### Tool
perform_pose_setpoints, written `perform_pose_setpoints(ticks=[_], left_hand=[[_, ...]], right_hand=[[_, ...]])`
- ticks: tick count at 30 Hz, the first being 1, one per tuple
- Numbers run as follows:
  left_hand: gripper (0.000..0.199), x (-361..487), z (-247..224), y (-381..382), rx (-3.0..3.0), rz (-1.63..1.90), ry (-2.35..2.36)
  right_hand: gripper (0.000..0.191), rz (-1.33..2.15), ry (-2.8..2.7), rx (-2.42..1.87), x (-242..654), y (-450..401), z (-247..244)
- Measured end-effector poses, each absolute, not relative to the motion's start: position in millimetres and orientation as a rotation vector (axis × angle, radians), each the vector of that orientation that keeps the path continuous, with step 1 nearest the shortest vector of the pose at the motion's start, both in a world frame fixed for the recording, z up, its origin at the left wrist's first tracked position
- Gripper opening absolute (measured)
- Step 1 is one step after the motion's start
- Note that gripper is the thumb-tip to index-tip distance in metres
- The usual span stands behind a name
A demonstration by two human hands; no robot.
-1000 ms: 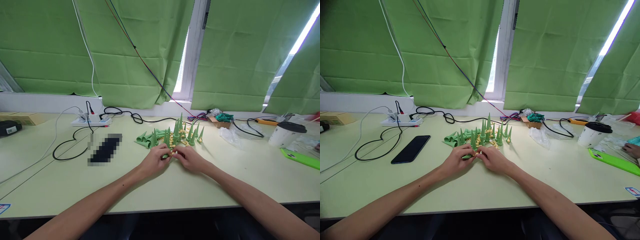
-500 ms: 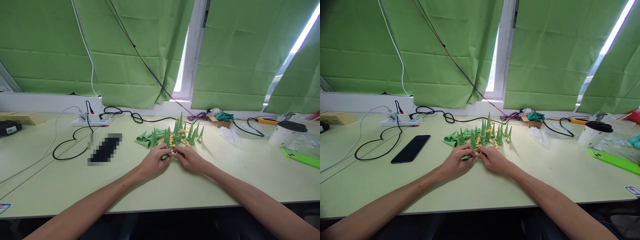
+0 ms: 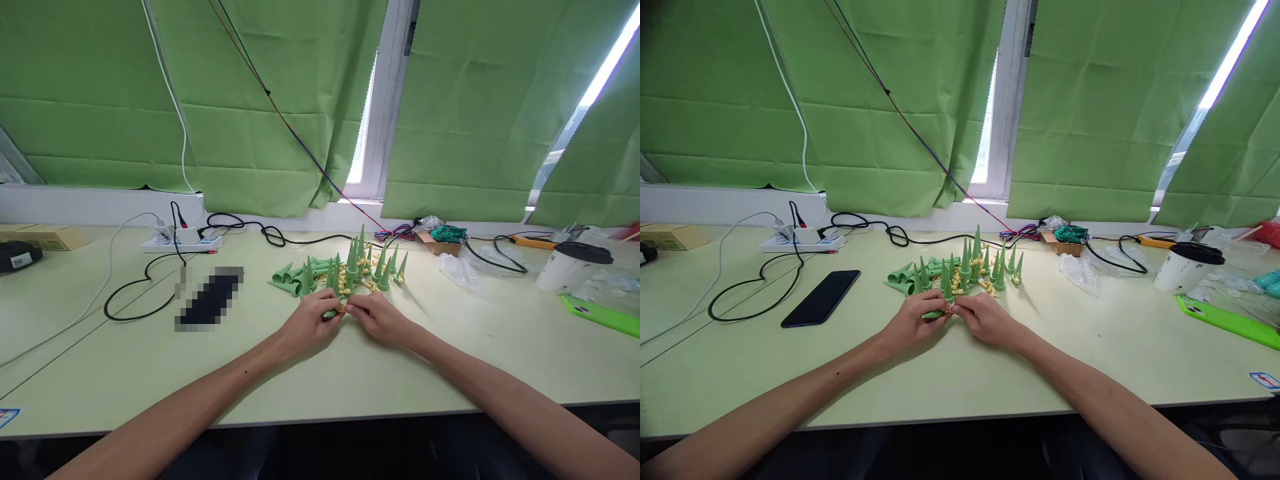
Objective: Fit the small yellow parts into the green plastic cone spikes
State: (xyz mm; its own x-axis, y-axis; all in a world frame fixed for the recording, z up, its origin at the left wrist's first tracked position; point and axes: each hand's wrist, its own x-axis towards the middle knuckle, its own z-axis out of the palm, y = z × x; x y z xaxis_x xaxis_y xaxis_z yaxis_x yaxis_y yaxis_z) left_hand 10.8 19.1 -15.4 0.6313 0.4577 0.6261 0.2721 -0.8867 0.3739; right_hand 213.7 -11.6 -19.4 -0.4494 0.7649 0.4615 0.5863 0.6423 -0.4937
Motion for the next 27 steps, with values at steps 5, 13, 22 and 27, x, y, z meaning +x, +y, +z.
perform_pose_setpoints(ticks=[5,13,22,27], left_hand=[[0.017,10.1,-14.0,20.0,2.607,1.117,0.600],[0.018,10.7,-10.8,19.4,2.564,1.137,0.634],[0.021,10.7,-11.2,18.5,2.599,1.130,0.620],[0.021,10.4,-13.0,19.1,2.625,1.103,0.615]], right_hand=[[0.034,0.334,-2.167,-1.086,212.4,-12.4,-18.9],[0.021,0.358,-2.176,-1.099,212.4,-16.0,-17.1],[0.018,0.339,-2.167,-1.076,213.1,-14.7,-17.9],[0.021,0.310,-2.197,-1.057,214.5,-14.1,-18.4]])
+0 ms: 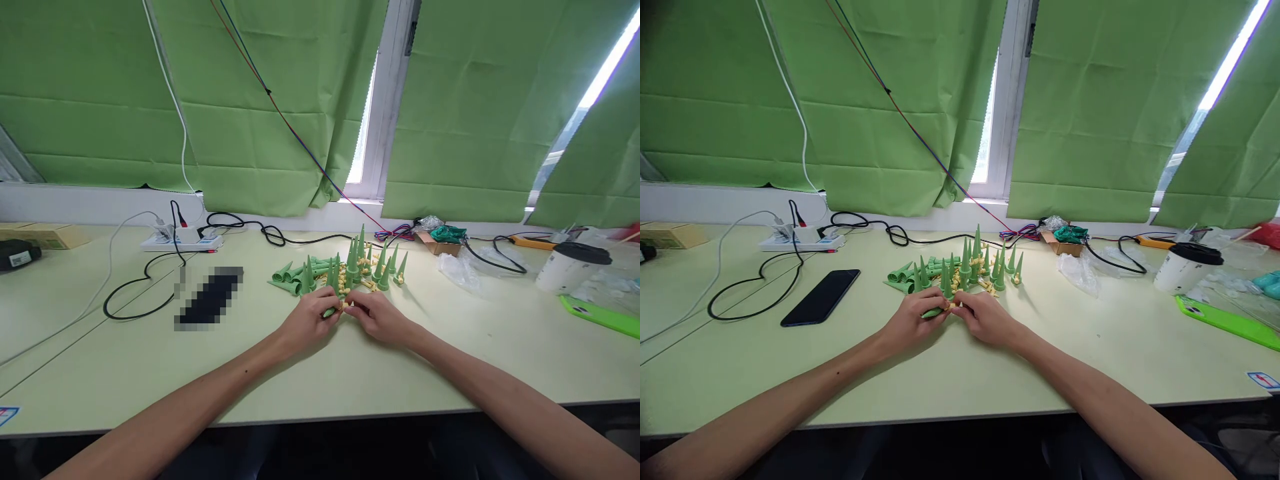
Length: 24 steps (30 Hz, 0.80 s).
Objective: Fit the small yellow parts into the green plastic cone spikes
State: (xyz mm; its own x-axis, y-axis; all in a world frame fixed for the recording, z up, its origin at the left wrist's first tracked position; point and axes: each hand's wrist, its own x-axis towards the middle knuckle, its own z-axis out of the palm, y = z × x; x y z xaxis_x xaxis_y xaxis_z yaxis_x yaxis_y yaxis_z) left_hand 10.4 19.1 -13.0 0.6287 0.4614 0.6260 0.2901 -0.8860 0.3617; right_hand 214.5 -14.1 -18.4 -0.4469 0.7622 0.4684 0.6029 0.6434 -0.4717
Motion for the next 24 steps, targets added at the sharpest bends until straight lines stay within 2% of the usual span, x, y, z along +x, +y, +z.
perform_pose_setpoints(ticks=[24], left_hand=[[0.017,9.5,-15.2,19.3,2.605,1.068,0.581]], right_hand=[[0.035,0.292,-2.204,-1.086,212.0,-13.8,-19.2]])
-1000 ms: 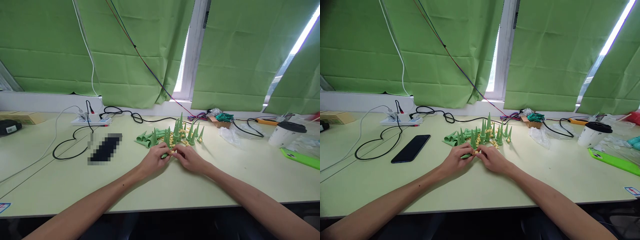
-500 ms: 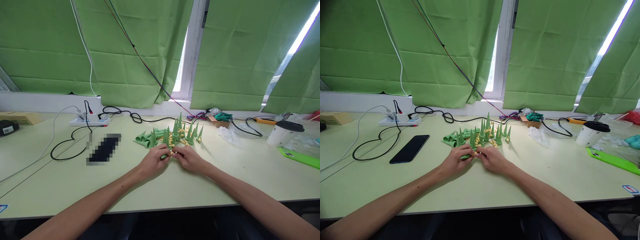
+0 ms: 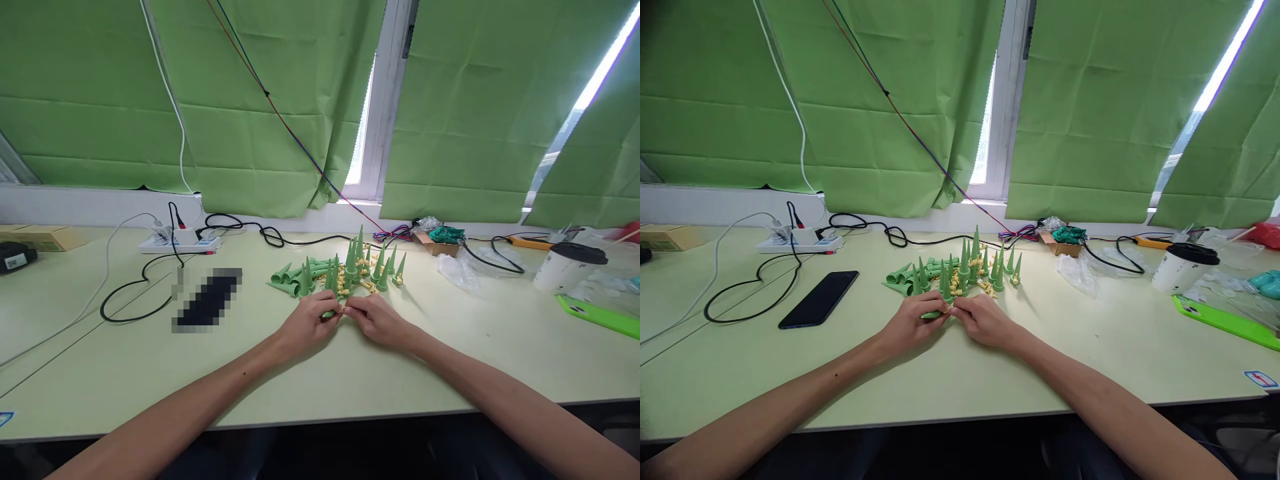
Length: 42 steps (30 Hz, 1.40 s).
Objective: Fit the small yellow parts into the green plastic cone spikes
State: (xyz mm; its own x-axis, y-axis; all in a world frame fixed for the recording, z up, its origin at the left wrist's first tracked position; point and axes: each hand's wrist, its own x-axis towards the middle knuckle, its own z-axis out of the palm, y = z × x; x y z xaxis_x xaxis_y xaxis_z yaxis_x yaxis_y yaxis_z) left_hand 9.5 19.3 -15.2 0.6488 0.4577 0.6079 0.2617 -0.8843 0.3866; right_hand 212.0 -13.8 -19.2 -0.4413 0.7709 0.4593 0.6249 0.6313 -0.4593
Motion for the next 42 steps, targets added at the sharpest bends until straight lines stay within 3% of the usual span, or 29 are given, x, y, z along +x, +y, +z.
perform_pose_setpoints(ticks=[42], left_hand=[[0.020,8.3,-11.2,18.2,2.646,1.040,0.567]], right_hand=[[0.034,0.416,-2.168,-1.069,211.6,-12.0,-20.1]])
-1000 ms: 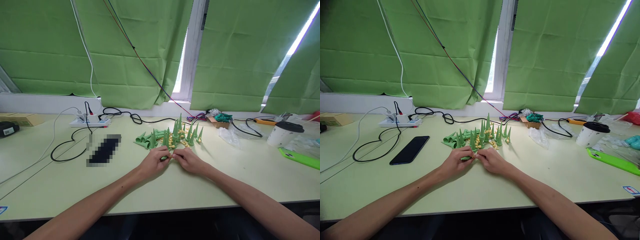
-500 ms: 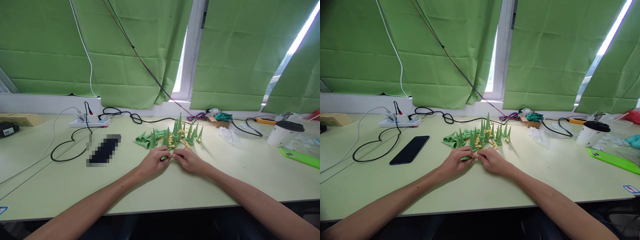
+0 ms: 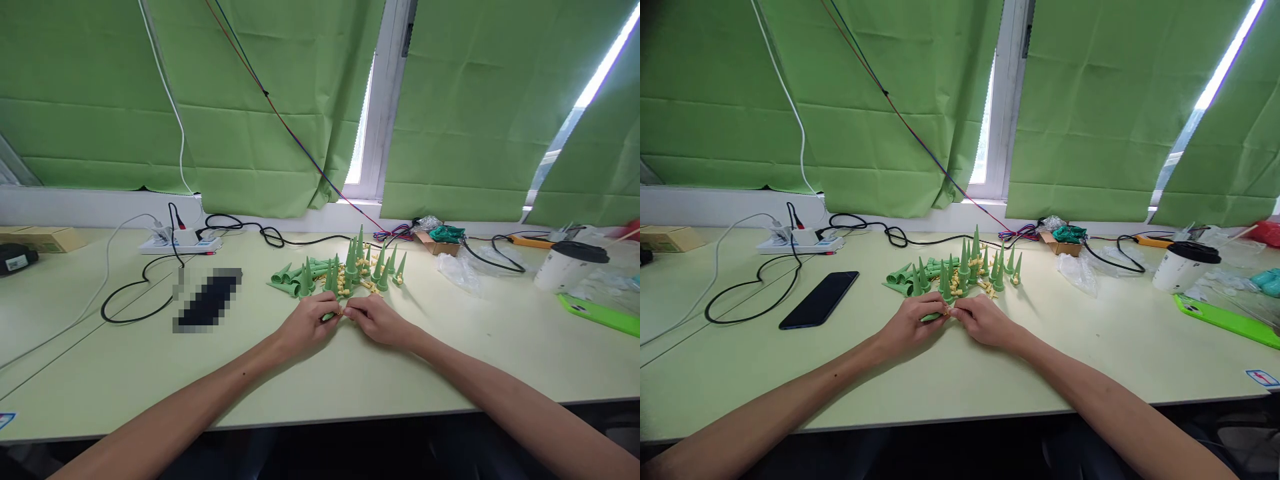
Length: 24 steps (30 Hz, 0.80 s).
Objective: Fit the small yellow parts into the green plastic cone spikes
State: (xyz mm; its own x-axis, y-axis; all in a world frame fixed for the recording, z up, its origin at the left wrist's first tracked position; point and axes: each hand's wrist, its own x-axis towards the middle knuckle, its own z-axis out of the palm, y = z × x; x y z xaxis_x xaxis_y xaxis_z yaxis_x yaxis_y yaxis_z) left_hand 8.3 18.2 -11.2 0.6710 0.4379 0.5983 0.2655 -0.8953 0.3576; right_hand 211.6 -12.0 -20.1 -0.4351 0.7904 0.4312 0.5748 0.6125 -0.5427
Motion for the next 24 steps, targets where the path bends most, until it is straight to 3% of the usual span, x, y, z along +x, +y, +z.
perform_pose_setpoints(ticks=[24], left_hand=[[0.023,7.6,-12.4,17.6,2.641,1.015,0.589]], right_hand=[[0.037,0.389,-2.183,-1.078,210.8,-12.7,-20.4]])
